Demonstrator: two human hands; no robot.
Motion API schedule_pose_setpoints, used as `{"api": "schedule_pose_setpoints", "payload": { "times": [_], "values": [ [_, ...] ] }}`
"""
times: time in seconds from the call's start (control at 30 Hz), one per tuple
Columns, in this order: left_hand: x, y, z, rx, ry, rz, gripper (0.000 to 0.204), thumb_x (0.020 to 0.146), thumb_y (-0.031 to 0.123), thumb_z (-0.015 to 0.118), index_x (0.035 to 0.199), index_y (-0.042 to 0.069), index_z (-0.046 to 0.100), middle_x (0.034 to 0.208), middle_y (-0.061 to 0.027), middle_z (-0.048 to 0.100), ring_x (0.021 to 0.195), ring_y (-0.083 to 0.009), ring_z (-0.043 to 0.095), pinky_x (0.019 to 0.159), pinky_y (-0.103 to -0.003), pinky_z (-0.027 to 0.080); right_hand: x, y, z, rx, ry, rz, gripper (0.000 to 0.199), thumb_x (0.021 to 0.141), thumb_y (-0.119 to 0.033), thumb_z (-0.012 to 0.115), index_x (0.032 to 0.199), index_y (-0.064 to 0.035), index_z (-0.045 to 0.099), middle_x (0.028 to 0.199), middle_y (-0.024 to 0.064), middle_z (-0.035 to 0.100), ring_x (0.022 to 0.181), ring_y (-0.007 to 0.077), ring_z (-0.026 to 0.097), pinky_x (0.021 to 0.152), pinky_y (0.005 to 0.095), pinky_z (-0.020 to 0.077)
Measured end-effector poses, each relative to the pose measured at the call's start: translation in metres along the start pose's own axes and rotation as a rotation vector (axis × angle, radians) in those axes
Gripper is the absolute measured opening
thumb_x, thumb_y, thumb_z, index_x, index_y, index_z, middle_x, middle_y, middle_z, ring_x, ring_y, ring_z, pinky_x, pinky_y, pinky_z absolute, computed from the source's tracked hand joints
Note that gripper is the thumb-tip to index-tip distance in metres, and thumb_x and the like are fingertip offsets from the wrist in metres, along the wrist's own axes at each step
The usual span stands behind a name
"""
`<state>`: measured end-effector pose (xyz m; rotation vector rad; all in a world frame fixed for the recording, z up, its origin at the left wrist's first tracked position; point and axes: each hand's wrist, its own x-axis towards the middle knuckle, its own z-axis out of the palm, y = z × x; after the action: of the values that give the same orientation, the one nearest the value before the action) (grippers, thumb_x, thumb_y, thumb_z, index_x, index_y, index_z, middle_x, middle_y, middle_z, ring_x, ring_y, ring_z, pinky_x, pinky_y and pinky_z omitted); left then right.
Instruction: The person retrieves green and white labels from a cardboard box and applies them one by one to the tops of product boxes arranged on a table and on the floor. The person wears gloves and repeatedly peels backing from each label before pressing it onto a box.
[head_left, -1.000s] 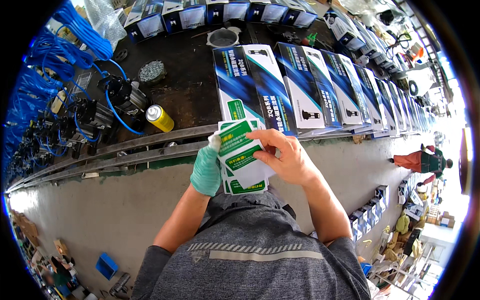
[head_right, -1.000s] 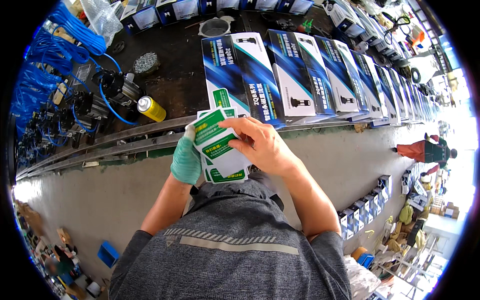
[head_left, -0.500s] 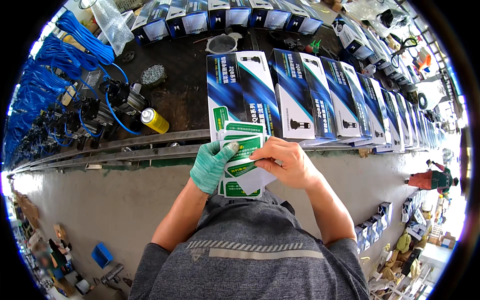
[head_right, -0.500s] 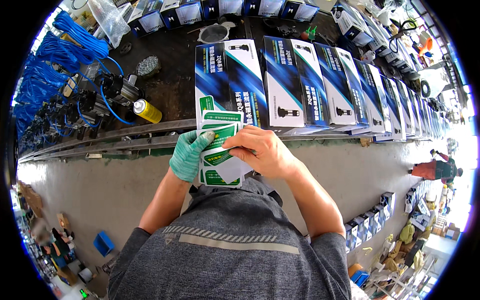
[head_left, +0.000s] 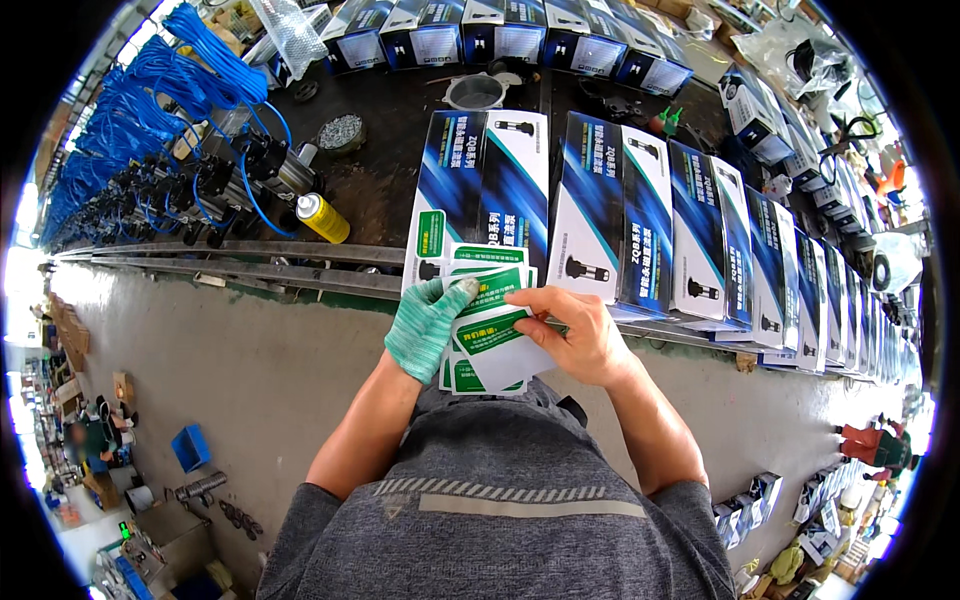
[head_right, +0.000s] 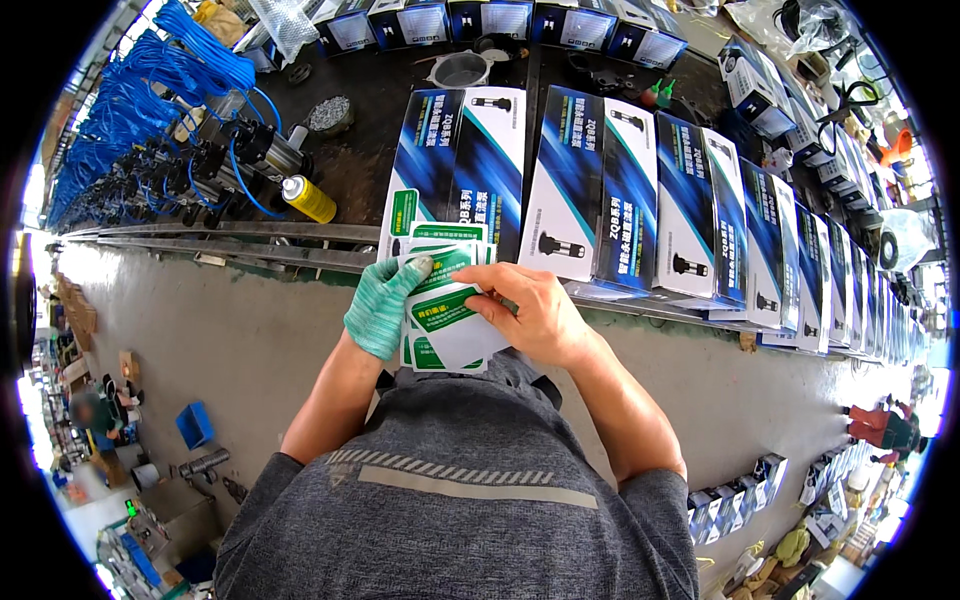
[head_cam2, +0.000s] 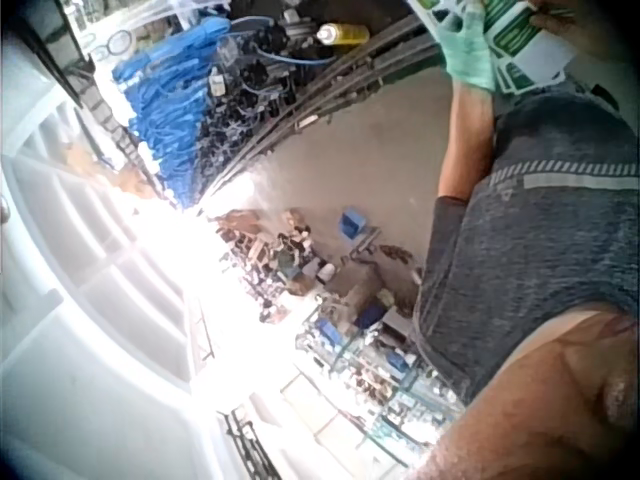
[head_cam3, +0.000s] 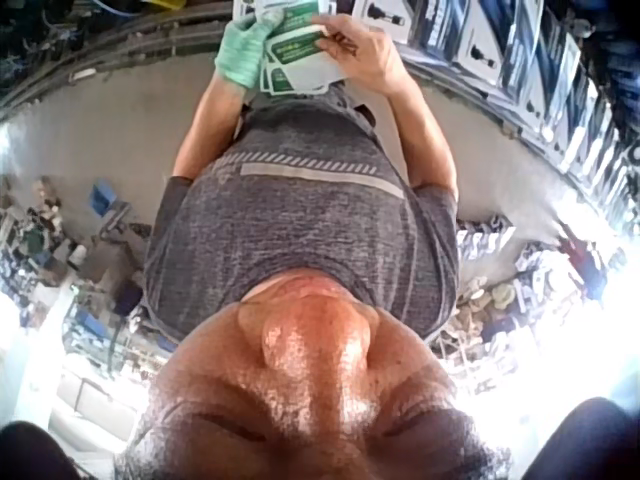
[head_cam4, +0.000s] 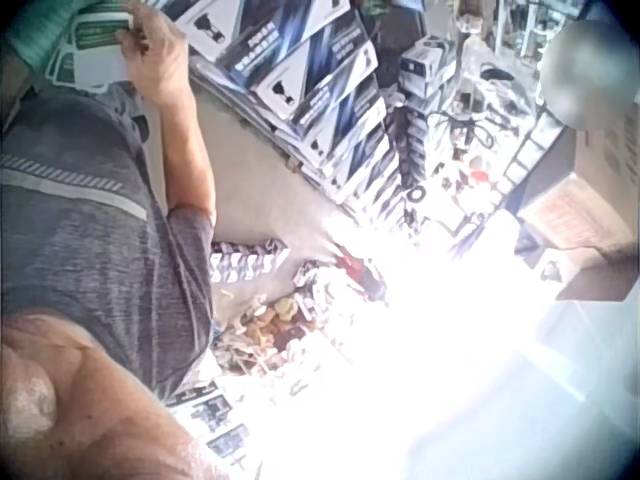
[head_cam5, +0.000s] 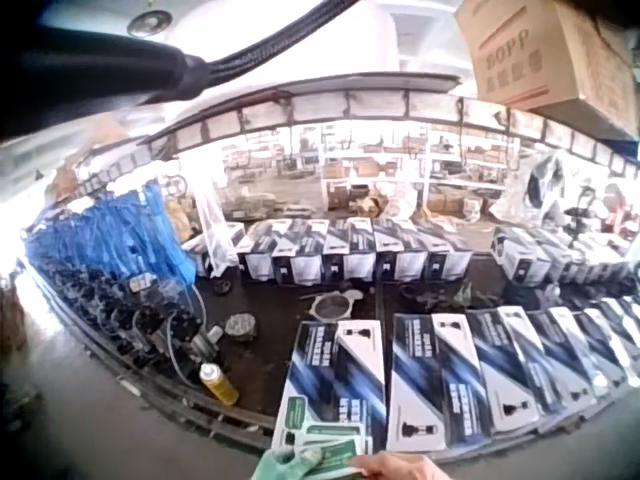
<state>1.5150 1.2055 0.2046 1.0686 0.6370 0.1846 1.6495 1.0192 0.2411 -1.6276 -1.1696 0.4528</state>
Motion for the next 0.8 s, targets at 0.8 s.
{"api": "schedule_pose_setpoints", "payload": {
  "times": [0.8],
  "values": [
    [-0.014, -0.005, -0.009, -0.140, 0.139, -0.004, 0.028, 0.100, 0.023, 0.072, 0.116, 0.000, 0.074, 0.105, -0.0075, 0.076, 0.086, -0.0138, 0.072, 0.075, -0.029, 0.061, 0.006, -0.017, 0.008, -0.065, -0.036, -0.388, 0.028, 0.075, 0.007, 0.079, 0.098, -0.0085, 0.078, 0.104, 0.0043, 0.069, 0.117, 0.0298, 0.061, 0.093, 0.0404, 0.0553]
  ]
}}
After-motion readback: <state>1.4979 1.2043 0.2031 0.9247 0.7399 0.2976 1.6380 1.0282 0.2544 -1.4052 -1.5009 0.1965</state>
